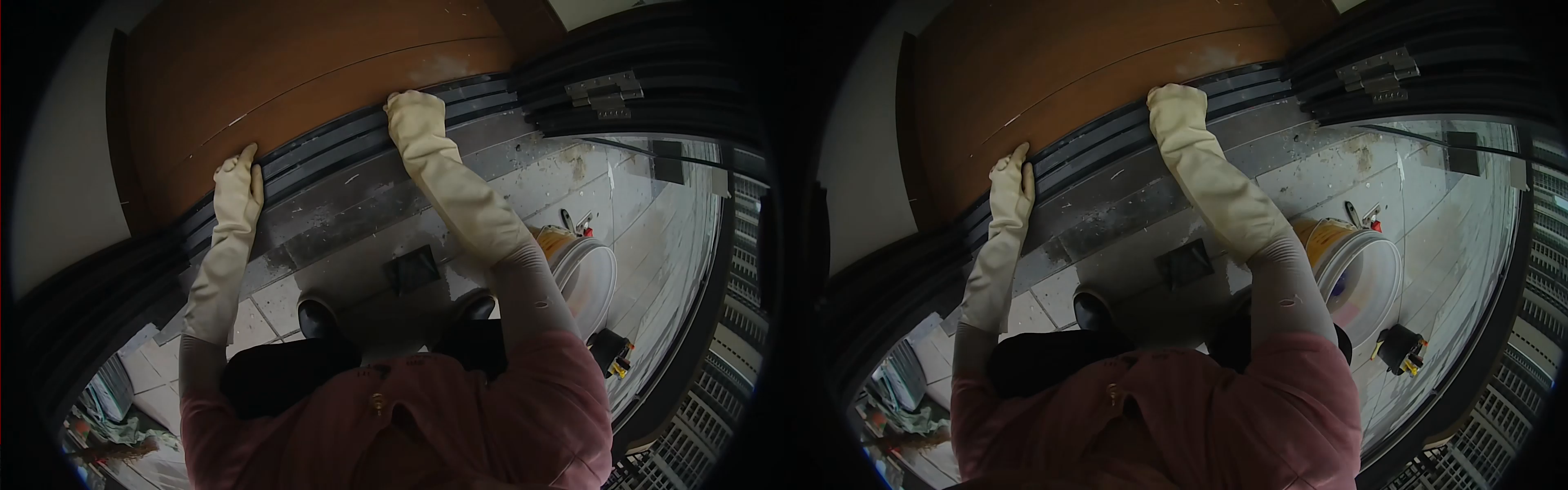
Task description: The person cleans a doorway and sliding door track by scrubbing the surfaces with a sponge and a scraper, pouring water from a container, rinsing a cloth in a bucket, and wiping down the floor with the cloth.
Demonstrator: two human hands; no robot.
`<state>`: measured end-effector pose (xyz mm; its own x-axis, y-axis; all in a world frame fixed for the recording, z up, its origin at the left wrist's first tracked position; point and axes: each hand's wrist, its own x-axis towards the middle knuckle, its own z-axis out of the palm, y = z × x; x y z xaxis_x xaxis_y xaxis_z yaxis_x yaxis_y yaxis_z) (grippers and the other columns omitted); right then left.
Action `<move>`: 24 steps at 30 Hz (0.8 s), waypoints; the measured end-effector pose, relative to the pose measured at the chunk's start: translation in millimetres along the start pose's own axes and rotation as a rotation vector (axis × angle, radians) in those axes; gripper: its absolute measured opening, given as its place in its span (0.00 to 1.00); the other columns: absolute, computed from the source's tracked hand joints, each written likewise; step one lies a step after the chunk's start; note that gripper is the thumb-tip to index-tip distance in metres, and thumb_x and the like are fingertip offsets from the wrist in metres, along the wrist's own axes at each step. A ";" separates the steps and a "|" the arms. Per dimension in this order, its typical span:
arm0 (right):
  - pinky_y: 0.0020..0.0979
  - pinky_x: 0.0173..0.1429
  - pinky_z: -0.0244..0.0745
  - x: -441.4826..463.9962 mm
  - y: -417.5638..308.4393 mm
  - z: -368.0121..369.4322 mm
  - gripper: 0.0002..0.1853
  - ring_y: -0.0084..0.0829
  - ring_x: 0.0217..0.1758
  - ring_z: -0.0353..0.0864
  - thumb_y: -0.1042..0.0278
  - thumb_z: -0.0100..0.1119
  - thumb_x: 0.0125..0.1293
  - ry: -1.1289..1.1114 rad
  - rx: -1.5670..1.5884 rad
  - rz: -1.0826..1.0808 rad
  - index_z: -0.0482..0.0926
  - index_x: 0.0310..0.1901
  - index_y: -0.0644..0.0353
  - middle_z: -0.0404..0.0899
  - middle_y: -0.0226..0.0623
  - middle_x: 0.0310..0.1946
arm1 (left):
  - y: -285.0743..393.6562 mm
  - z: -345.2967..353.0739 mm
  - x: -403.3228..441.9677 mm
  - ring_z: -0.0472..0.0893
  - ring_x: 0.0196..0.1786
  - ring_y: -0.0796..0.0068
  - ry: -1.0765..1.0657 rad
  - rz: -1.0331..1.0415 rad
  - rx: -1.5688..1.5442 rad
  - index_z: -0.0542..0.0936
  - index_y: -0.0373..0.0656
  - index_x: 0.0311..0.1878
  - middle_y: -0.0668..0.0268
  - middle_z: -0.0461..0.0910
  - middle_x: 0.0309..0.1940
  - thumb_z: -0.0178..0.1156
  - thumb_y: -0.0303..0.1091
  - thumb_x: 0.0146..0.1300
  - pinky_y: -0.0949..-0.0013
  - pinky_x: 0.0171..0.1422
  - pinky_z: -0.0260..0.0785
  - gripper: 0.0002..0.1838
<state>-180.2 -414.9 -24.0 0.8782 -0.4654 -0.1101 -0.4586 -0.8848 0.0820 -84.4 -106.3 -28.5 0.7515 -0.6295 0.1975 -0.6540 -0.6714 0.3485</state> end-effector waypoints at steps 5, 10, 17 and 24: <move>0.34 0.38 0.81 13.3 77.4 16.5 0.07 0.34 0.36 0.87 0.60 0.58 0.65 0.142 0.051 0.076 0.83 0.34 0.49 0.86 0.32 0.30 | -3.9 0.8 1.8 0.78 0.42 0.50 0.066 0.090 0.008 0.78 0.41 0.56 0.51 0.80 0.38 0.55 0.28 0.63 0.56 0.55 0.69 0.17; 0.38 0.49 0.81 -11.5 -75.2 -14.8 0.12 0.42 0.46 0.86 0.53 0.55 0.68 -0.266 0.098 -0.009 0.84 0.40 0.48 0.86 0.36 0.38 | 3.0 -1.2 0.4 0.78 0.42 0.49 0.053 0.089 0.041 0.78 0.41 0.56 0.52 0.80 0.38 0.55 0.28 0.63 0.55 0.55 0.68 0.18; 0.33 0.38 0.79 18.6 83.2 32.6 0.11 0.36 0.35 0.85 0.57 0.53 0.70 0.159 0.129 0.102 0.80 0.35 0.52 0.84 0.35 0.32 | -3.0 2.3 -0.9 0.78 0.42 0.50 0.102 0.115 -0.009 0.78 0.41 0.55 0.53 0.79 0.36 0.55 0.28 0.62 0.55 0.54 0.68 0.17; 0.35 0.53 0.80 -14.7 -111.3 -24.9 0.13 0.39 0.52 0.84 0.53 0.56 0.68 -0.373 0.177 -0.071 0.84 0.45 0.49 0.85 0.37 0.46 | 4.0 0.8 2.9 0.78 0.42 0.51 0.082 0.079 0.044 0.78 0.42 0.54 0.53 0.80 0.36 0.55 0.28 0.62 0.56 0.54 0.69 0.16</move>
<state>-138.7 -309.1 -6.8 0.8142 -0.3499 -0.4633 -0.4431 -0.8901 -0.1065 -84.9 -111.1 -27.2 0.7009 -0.6481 0.2977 -0.7132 -0.6389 0.2884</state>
